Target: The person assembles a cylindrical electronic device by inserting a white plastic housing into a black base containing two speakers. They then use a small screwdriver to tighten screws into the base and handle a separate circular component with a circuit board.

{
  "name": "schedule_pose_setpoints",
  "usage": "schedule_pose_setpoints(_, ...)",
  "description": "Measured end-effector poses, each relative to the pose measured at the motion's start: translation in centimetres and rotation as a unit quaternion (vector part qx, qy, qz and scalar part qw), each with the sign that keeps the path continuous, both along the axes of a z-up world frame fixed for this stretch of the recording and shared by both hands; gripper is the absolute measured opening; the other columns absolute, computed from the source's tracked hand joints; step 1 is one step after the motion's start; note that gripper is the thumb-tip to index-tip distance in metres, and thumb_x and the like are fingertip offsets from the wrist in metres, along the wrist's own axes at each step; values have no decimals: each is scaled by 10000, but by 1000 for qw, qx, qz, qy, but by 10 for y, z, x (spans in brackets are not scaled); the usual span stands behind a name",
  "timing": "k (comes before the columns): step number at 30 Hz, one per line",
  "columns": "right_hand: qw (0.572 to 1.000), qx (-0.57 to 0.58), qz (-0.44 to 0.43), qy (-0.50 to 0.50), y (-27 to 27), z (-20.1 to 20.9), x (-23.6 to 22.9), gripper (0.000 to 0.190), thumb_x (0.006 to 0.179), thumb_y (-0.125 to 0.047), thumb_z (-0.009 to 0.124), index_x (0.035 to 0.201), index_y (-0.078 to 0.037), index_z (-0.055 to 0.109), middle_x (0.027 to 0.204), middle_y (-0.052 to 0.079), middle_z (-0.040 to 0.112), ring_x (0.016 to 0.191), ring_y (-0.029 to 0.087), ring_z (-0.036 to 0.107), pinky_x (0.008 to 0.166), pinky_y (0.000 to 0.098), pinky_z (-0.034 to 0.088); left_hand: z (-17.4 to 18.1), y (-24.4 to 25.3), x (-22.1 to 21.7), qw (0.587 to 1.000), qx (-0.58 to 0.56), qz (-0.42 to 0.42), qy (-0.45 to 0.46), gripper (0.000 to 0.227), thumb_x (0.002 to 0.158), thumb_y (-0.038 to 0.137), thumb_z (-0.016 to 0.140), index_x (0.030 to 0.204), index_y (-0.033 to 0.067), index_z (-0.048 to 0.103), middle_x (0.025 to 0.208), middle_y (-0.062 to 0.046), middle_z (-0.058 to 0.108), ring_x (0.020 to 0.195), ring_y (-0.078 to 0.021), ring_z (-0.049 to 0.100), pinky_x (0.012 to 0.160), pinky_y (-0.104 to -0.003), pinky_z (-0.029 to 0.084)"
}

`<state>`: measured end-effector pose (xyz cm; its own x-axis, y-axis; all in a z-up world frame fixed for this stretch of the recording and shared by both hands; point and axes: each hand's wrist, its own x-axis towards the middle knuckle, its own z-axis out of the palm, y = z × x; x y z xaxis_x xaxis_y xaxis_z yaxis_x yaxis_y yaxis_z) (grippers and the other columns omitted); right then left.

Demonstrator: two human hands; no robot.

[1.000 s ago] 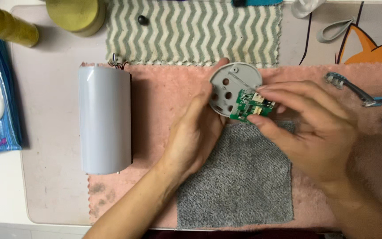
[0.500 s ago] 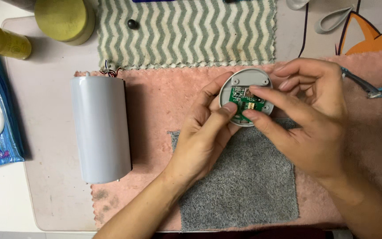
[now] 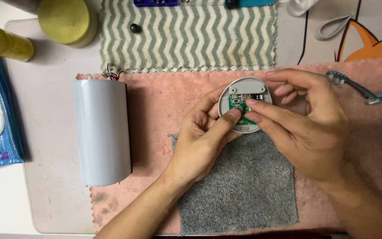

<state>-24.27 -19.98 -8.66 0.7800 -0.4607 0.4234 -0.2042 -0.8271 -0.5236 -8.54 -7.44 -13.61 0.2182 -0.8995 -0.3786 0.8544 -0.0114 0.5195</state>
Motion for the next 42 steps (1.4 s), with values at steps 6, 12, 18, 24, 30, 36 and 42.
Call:
schedule_pose_setpoints(6,999,37,-17,-15,5,-1,2,165,1046,62,960,1189,66,879,1357,344,690,1124,339,727,989,382,637,3,-1,0,998,24,-11,-59,523,1135,27,678,1649,-13,592,1371,-117,803,1160,-136,764,1052,-344,692)
schedule_pose_setpoints(12,999,38,-22,-25,8,2,4,224,996,81,990,1164,136,851,1303,332,699,1158,363,747,987,382,651,5,-1,-1,990,33,-20,-135,448,1155,121,679,1581,0,614,1199,-46,828,1030,-68,769,969,-285,707)
schedule_pose_setpoints(18,994,83,-42,-65,10,6,4,161,1039,80,881,1174,121,806,1314,330,664,1261,418,733,1030,416,653,3,-4,-1,991,43,4,-128,397,1162,106,657,1544,5,617,1124,-65,827,957,-90,770,919,-297,711)
schedule_pose_setpoints(24,978,183,-85,-59,11,2,3,136,1050,51,718,1156,137,712,1331,318,654,1349,429,723,1157,463,669,8,-5,4,999,29,22,18,402,1157,85,587,1539,-35,609,1454,-216,751,1267,-290,747,1051,-470,680)
schedule_pose_setpoints(30,935,321,-56,-140,12,-9,2,222,1065,120,619,1275,120,548,1414,319,592,1473,418,661,1356,505,615,5,-1,9,997,-32,26,63,499,1093,15,481,1574,-82,570,1526,-284,676,1333,-364,699,1146,-528,627)
schedule_pose_setpoints(36,931,334,-42,-141,11,-14,0,288,1040,137,668,1298,97,548,1413,298,593,1488,407,658,1272,457,642,5,1,8,997,-54,9,56,546,1047,33,511,1580,-82,540,1510,-294,682,1327,-333,692,1149,-504,605)
schedule_pose_setpoints(42,934,329,-50,-131,11,-12,-1,305,1027,113,706,1291,66,560,1412,283,604,1509,393,647,1291,460,625,3,4,6,990,-43,-11,-136,536,1078,-63,691,1599,0,580,1293,-100,804,1117,-100,746,1047,-261,603)
